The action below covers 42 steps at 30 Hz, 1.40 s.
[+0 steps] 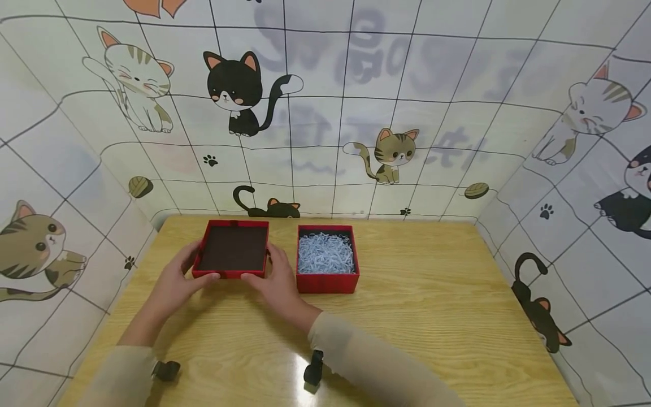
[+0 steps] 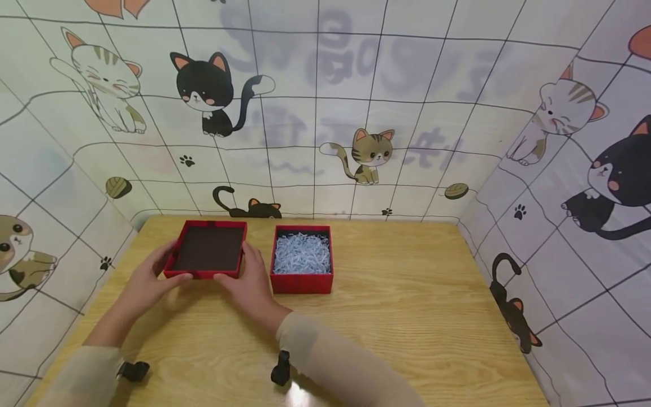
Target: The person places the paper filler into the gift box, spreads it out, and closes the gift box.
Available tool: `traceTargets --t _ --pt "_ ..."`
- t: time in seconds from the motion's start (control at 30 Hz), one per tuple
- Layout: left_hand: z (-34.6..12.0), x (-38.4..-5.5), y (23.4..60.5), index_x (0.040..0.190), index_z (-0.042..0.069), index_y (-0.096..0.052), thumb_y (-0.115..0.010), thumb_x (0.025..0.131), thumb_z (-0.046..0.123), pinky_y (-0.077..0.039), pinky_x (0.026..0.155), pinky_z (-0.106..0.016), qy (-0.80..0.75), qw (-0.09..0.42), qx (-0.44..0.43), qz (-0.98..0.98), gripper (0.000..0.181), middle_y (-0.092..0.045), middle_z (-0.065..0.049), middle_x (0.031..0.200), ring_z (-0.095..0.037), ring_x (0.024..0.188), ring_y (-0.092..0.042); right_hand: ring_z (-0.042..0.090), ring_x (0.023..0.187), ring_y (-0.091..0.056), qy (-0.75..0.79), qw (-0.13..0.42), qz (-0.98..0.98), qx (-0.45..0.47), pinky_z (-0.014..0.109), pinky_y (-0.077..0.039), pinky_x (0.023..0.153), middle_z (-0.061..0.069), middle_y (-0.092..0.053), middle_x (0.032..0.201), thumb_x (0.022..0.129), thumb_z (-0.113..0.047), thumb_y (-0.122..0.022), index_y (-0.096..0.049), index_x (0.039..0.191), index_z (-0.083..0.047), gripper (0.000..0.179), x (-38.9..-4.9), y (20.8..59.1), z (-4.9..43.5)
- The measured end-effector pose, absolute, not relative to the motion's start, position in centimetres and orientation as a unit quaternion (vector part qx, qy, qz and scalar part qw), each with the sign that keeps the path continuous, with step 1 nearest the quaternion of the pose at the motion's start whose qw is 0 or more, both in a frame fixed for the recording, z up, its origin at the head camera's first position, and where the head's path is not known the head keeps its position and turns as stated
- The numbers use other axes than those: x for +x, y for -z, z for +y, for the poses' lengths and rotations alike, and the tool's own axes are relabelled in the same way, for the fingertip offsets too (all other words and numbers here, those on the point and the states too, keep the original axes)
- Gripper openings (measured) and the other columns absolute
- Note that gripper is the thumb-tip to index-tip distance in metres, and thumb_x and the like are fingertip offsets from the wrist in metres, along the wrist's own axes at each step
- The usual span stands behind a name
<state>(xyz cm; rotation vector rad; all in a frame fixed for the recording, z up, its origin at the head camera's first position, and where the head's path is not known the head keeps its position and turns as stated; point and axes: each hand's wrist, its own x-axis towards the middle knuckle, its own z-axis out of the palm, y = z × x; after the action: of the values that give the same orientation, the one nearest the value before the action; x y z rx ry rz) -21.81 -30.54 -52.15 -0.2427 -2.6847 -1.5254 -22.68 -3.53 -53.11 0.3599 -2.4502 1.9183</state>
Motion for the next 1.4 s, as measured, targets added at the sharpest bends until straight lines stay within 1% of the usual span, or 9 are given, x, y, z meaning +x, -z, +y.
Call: traceTargets --t 0.1,0.13,0.17,0.27,0.47,0.8,1.03,1.27,1.4 --pt "-30.1 -21.6 51.5 0.177 0.022 -0.03 -0.092 0.095 0.025 -0.031 0.117 -0.008 0.496 0.048 -0.082 -0.863 0.102 -0.04 -0.014 0.174 -0.043 0.158 -0.039 0.021 0.147 -0.051 -0.609 0.014 -0.785 0.115 0.042 -0.047 0.122 -0.006 -0.052 0.16 0.093 -0.032 -0.093 -0.049 0.166 -0.02 0.087 -22.4 52.2 -3.2" --pt "-29.9 -21.5 51.4 0.177 0.023 -0.031 -0.092 0.095 0.024 -0.029 0.112 -0.004 0.499 0.055 -0.084 -0.861 0.101 -0.041 -0.014 0.174 -0.042 0.158 -0.039 0.021 0.147 -0.051 -0.608 0.018 -0.785 0.116 0.043 -0.047 0.122 -0.006 -0.052 0.16 0.092 -0.033 -0.094 -0.049 0.166 -0.021 0.087 -22.4 51.9 -3.1" --pt "-29.7 -21.5 51.3 0.176 0.023 -0.031 -0.091 0.096 0.023 -0.028 0.111 -0.003 0.501 0.062 -0.085 -0.859 0.1 -0.041 -0.013 0.174 -0.042 0.158 -0.039 0.021 0.147 -0.051 -0.609 0.024 -0.783 0.12 0.045 -0.047 0.122 -0.005 -0.052 0.16 0.092 -0.032 -0.094 -0.05 0.166 -0.021 0.086 -22.3 51.6 -2.9" --pt "-29.3 -21.3 51.1 0.176 0.024 -0.033 -0.09 0.096 0.022 -0.029 0.112 -0.004 0.505 0.078 -0.084 -0.856 0.098 -0.042 -0.012 0.174 -0.04 0.158 -0.04 0.023 0.148 -0.051 -0.611 0.039 -0.78 0.133 0.05 -0.046 0.123 -0.003 -0.052 0.161 0.092 -0.031 -0.094 -0.052 0.165 -0.019 0.086 -22.2 50.8 -2.5" --pt "-28.5 -21.1 50.9 0.175 0.021 -0.036 -0.09 0.097 0.018 -0.033 0.112 -0.005 0.516 0.107 -0.078 -0.846 0.095 -0.044 -0.013 0.172 -0.035 0.158 -0.042 0.02 0.152 -0.047 -0.594 0.034 -0.792 0.136 0.049 -0.046 0.122 -0.004 -0.047 0.166 0.092 -0.036 -0.094 -0.045 0.169 -0.017 0.093 -22.1 49.5 -1.7" --pt "-27.2 -21.2 50.0 0.173 0.018 -0.039 -0.091 0.094 0.013 -0.037 0.111 -0.007 0.525 0.132 -0.074 -0.837 0.095 -0.049 -0.016 0.167 -0.035 0.15 -0.049 0.025 0.149 -0.048 -0.594 0.042 -0.788 0.156 0.056 -0.048 0.12 -0.005 -0.051 0.158 0.093 -0.033 -0.094 -0.047 0.169 -0.02 0.09 -22.4 48.3 -0.5" --pt "-26.0 -21.3 49.5 0.172 0.019 -0.041 -0.092 0.093 0.014 -0.036 0.113 -0.008 0.526 0.136 -0.08 -0.836 0.094 -0.051 -0.011 0.166 -0.033 0.15 -0.049 0.02 0.15 -0.046 -0.589 0.04 -0.793 0.15 0.052 -0.05 0.118 -0.007 -0.048 0.161 0.093 -0.038 -0.093 -0.044 0.17 -0.025 0.092 -22.1 47.6 0.7" --pt "-23.8 -21.4 49.4 0.171 0.018 -0.042 -0.093 0.092 0.011 -0.033 0.117 -0.011 0.537 0.141 -0.107 -0.825 0.094 -0.051 -0.009 0.165 -0.036 0.155 -0.046 0.019 0.149 -0.045 -0.597 0.042 -0.784 0.163 0.053 -0.053 0.115 -0.008 -0.048 0.159 0.095 -0.037 -0.091 -0.044 0.17 -0.024 0.089 -21.9 47.5 3.2" --pt "-21.9 -21.7 49.8 0.17 0.018 -0.044 -0.093 0.092 0.011 -0.034 0.118 -0.013 0.554 0.143 -0.121 -0.811 0.093 -0.051 -0.007 0.164 -0.033 0.154 -0.046 0.015 0.151 -0.044 -0.581 0.047 -0.797 0.158 0.05 -0.051 0.118 -0.01 -0.047 0.161 0.097 -0.037 -0.089 -0.043 0.171 -0.023 0.089 -21.9 47.6 5.2"
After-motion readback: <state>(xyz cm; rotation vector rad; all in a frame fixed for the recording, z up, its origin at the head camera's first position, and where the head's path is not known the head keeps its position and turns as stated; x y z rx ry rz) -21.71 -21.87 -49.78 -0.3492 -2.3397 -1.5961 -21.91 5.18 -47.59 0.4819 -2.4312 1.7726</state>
